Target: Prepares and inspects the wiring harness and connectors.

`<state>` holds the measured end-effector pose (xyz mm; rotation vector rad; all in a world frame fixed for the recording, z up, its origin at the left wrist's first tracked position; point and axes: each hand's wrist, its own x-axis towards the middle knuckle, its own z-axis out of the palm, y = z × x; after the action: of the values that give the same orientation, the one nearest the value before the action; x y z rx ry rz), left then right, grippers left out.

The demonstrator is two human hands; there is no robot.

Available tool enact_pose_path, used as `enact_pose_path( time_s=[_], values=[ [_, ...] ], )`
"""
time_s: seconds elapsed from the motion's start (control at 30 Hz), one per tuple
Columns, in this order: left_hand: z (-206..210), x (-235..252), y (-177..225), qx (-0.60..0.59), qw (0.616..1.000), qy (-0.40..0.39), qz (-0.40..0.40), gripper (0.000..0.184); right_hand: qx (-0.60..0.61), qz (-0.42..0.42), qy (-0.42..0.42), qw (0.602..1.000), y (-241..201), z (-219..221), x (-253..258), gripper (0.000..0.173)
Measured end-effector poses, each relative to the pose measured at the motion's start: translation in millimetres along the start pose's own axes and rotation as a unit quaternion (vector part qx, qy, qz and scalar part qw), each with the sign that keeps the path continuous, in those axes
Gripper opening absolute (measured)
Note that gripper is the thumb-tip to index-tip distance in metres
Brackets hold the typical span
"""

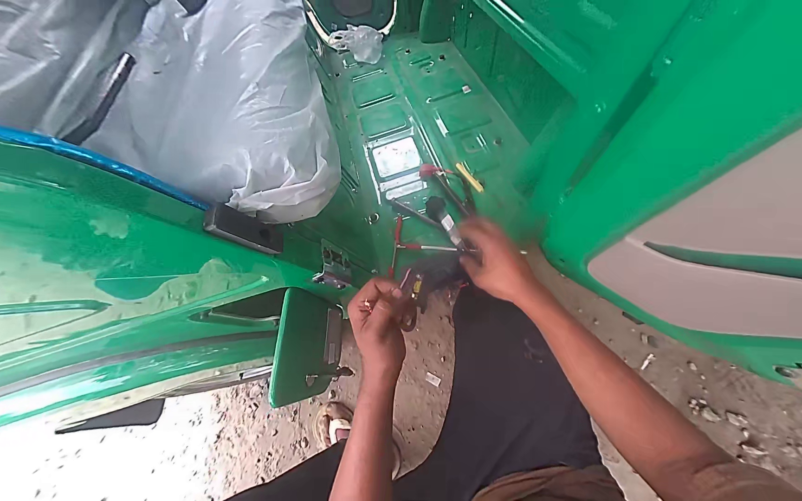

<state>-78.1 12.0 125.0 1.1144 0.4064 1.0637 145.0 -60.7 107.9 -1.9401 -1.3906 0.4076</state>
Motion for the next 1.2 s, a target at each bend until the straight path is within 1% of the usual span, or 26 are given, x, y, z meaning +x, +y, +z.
enact_pose_path(
  time_s=[0.03, 0.07, 0.1, 0.13, 0.17, 0.2, 0.27, 0.3, 0.33, 0.43, 0.53, 0.6, 0.63, 0.7, 0.77, 0.8, 0.83, 0.87, 0.93, 0.97, 1.0, 1.03, 1.07, 1.13, 1.17, 1.2],
  values=[
    [7.0, -1.8, 11.1, -0.021, 1.0, -0.005, -0.004, 0.017, 0.085, -0.042, -0.083, 0.992, -8.6, 1.7, -11.9, 0.051],
    [14.5, -4.2, 22.1, -0.033, 0.999, -0.014, -0.005, 0.016, 0.148, -0.068, -0.181, 0.97, -19.1, 7.9, -23.9, 0.064],
    [22.4, -7.5, 32.5, -0.037, 0.999, -0.026, -0.004, 0.015, 0.175, -0.08, -0.264, 0.945, -30.6, 18.0, -36.5, 0.077],
    [29.9, -11.0, 41.7, -0.032, 0.999, -0.039, -0.001, 0.015, 0.18, -0.087, -0.299, 0.933, -39.8, 33.9, -50.0, 0.084],
    [35.4, -14.7, 49.8, -0.018, 0.999, -0.049, 0.006, 0.014, 0.193, -0.09, -0.294, 0.932, -45.7, 53.4, -63.3, 0.082],
    [37.9, -17.7, 55.8, -0.002, 0.999, -0.051, 0.011, 0.014, 0.223, -0.095, -0.254, 0.936, -46.4, 75.8, -76.1, 0.074],
    [36.1, -17.9, 60.8, 0.022, 0.999, -0.033, 0.004, 0.016, 0.271, -0.1, -0.168, 0.943, -42.6, 110.7, -90.0, 0.051],
    [32.1, -16.0, 59.3, 0.028, 0.999, -0.019, -0.002, 0.017, 0.263, -0.096, -0.157, 0.947, -39.6, 116.2, -90.6, 0.043],
    [27.5, -13.7, 57.2, 0.036, 0.999, -0.003, -0.005, 0.019, 0.245, -0.09, -0.158, 0.952, -37.3, 115.7, -88.8, 0.04],
    [16.1, -9.6, 52.9, 0.073, 0.997, 0.023, 0.007, 0.019, 0.206, -0.086, -0.16, 0.961, -30.0, 106.2, -84.5, 0.04],
    [7.6, -15.6, 43.1, 0.147, 0.989, 0.005, -0.012, 0.018, 0.209, -0.068, -0.198, 0.955, -16.0, 112.4, -94.1, 0.039],
    [5.4, -24.9, 33.2, 0.238, 0.97, -0.039, -0.028, 0.015, 0.195, -0.057, -0.264, 0.943, -11.1, 117.8, -101.0, 0.045],
    [4.6, -30.6, 30.0, 0.289, 0.954, -0.067, -0.036, 0.015, 0.173, -0.062, -0.289, 0.94, -10.3, 118.7, -103.7, 0.044],
    [-2.6, -44.2, 28.7, 0.375, 0.918, -0.115, -0.054, 0.019, 0.104, -0.078, -0.323, 0.937, -9.2, 116.5, -103.2, 0.037],
    [-18.1, -62.0, 30.1, 0.417, 0.893, -0.156, -0.063, 0.021, 0.022, -0.081, -0.351, 0.932, -2.9, 106.2, -95.5, 0.031],
    [-28.3, -72.3, 31.5, 0.422, 0.888, -0.17, -0.069, 0.022, -0.002, -0.07, -0.346, 0.936, 0.0, 96.7, -91.0, 0.031],
    [-38.1, -81.0, 32.6, 0.412, 0.89, -0.179, -0.078, 0.023, -0.003, -0.046, -0.315, 0.948, 3.7, 84.3, -86.6, 0.029],
    [-45.7, -89.4, 32.6, 0.386, 0.901, -0.175, -0.09, 0.024, 0.016, -0.018, -0.266, 0.964, 7.6, 69.7, -85.2, 0.025],
    [-55.0, -100.4, 34.0, 0.313, 0.932, -0.141, -0.117, 0.023, 0.096, 0.019, -0.144, 0.985, 9.6, 45.6, -83.0, 0.02],
    [-58.4, -103.0, 36.3, 0.282, 0.944, -0.117, -0.126, 0.024, 0.167, 0.016, -0.099, 0.981, 5.6, 40.4, -80.6, 0.016],
    [-59.7, -101.4, 37.1, 0.255, 0.953, -0.098, -0.131, 0.024, 0.249, 0.009, -0.084, 0.965, -0.9, 35.8, -77.4, 0.015],
    [-59.5, -98.1, 36.3, 0.229, 0.96, -0.085, -0.133, 0.023, 0.327, 0.009, -0.104, 0.939, -9.1, 31.6, -75.6, 0.021],
    [-58.1, -96.0, 35.7, 0.208, 0.966, -0.075, -0.135, 0.023, 0.386, 0.015, -0.147, 0.911, -18.0, 30.2, -75.1, 0.033],
    [-54.3, -92.7, 35.8, 0.191, 0.971, -0.065, -0.131, 0.023, 0.459, 0.022, -0.217, 0.861, -32.8, 37.9, -73.7, 0.064],
    [-53.4, -90.6, 36.1, 0.19, 0.972, -0.066, -0.125, 0.022, 0.487, 0.027, -0.23, 0.842, -39.4, 44.6, -71.9, 0.072],
    [-52.9, -89.3, 36.3, 0.187, 0.973, -0.065, -0.119, 0.022, 0.51, 0.038, -0.231, 0.828, -46.3, 51.0, -70.3, 0.072]
  ],
)
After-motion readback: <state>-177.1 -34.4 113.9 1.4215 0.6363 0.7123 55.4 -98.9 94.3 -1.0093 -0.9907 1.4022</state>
